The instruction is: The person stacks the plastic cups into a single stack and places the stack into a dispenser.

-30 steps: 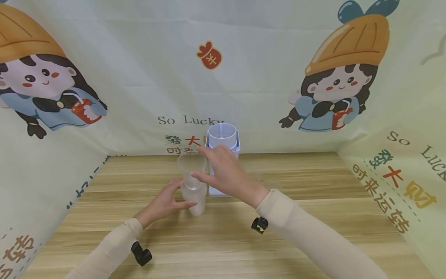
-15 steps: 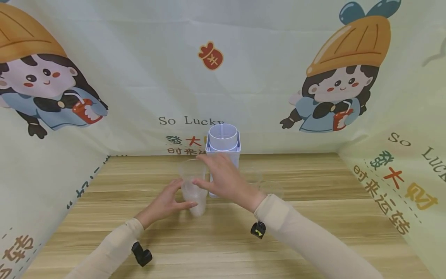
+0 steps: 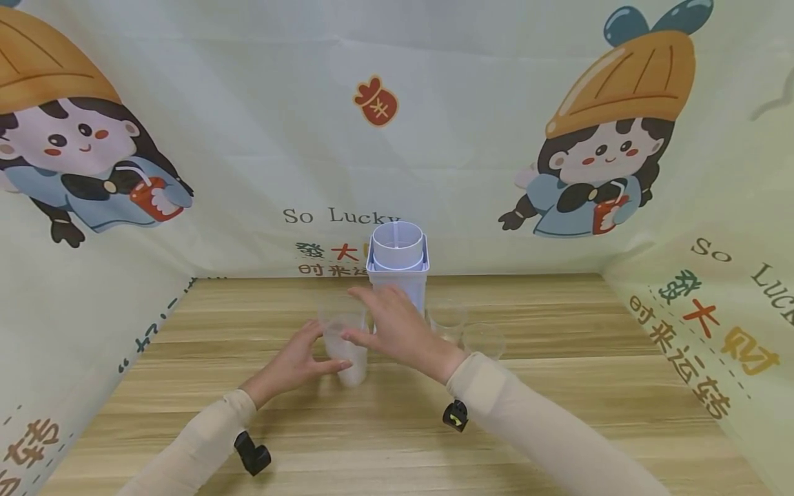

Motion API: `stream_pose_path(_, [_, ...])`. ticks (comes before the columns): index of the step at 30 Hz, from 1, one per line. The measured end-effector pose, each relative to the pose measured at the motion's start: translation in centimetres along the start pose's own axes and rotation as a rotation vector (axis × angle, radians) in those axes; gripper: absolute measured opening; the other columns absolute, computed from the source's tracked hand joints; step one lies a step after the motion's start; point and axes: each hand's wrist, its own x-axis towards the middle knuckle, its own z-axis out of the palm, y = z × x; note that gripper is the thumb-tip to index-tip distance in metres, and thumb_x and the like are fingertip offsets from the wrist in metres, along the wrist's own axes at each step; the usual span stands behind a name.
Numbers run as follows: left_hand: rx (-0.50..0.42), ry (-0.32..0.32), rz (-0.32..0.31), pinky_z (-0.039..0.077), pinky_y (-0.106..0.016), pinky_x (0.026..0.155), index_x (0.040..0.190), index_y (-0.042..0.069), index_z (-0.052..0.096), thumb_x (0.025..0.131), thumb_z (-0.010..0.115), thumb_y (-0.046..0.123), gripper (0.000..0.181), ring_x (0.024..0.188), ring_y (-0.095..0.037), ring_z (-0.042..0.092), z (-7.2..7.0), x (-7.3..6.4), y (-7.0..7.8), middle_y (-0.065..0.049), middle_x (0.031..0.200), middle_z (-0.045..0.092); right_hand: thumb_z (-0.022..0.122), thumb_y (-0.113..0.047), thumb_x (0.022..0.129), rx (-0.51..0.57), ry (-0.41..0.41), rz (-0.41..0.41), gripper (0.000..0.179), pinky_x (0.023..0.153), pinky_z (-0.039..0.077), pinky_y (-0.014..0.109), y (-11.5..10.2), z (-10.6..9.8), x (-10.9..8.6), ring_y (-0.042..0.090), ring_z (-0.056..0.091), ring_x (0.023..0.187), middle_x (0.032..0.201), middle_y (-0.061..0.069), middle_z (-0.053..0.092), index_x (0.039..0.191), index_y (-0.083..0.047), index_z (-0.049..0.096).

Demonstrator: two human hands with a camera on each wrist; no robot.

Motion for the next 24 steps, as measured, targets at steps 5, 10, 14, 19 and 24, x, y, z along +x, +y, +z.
stream_pose_path(5, [-0.008,-0.009,-0.013,0.042,-0.053,0.111,0.136,0.02,0.056,0.078,0.084,0.036,0.066,0.131,-0.027,0.048,0.0,0.0,-0.1,-0.004,0.139,0.057,0.074,-0.04,0.087,-0.021,-0.004,0.009,0.067,0.105,0.048,0.045,0.1,0.6,-0.3,0.03,0.062,0.116,0.129,0.012,0.066,0.138,-0.004,0.053])
stream_pose_path(10, [-0.014,-0.009,-0.007,0.041,-0.055,0.111,0.137,0.02,0.055,0.078,0.083,0.036,0.067,0.131,-0.028,0.048,0.0,0.0,0.0,-0.005,0.139,0.057,0.075,-0.039,0.086,-0.02,0.005,0.009,0.067,0.105,0.047,0.045,0.1,1.3,-0.5,0.03,0.063,0.114,0.126,0.012,0.068,0.137,-0.004,0.053])
stream_pose_path(14, [-0.009,-0.006,-0.001,0.041,-0.056,0.111,0.138,0.019,0.055,0.079,0.082,0.038,0.067,0.132,-0.029,0.047,-0.1,0.0,0.0,-0.006,0.139,0.058,0.075,-0.039,0.086,-0.019,0.014,0.001,0.066,0.106,0.046,0.046,0.2,1.5,-0.7,0.03,0.063,0.114,0.126,0.013,0.068,0.137,-0.002,0.053])
stream_pose_path(19, [-0.008,-0.014,-0.019,0.04,-0.057,0.112,0.138,0.021,0.055,0.079,0.082,0.039,0.068,0.134,-0.029,0.046,-0.1,0.0,0.0,-0.005,0.14,0.056,0.074,-0.039,0.086,-0.01,0.007,0.012,0.066,0.105,0.046,0.047,0.2,1.7,-0.7,0.03,0.063,0.113,0.127,0.013,0.068,0.137,-0.003,0.053])
stream_pose_path(24, [0.002,-0.017,-0.032,0.04,-0.056,0.112,0.138,0.02,0.055,0.079,0.083,0.038,0.068,0.134,-0.028,0.046,0.0,0.0,0.0,-0.004,0.139,0.057,0.074,-0.041,0.087,-0.017,-0.009,0.025,0.066,0.105,0.047,0.045,0.4,2.0,-0.8,0.029,0.063,0.112,0.124,0.012,0.069,0.138,-0.004,0.053])
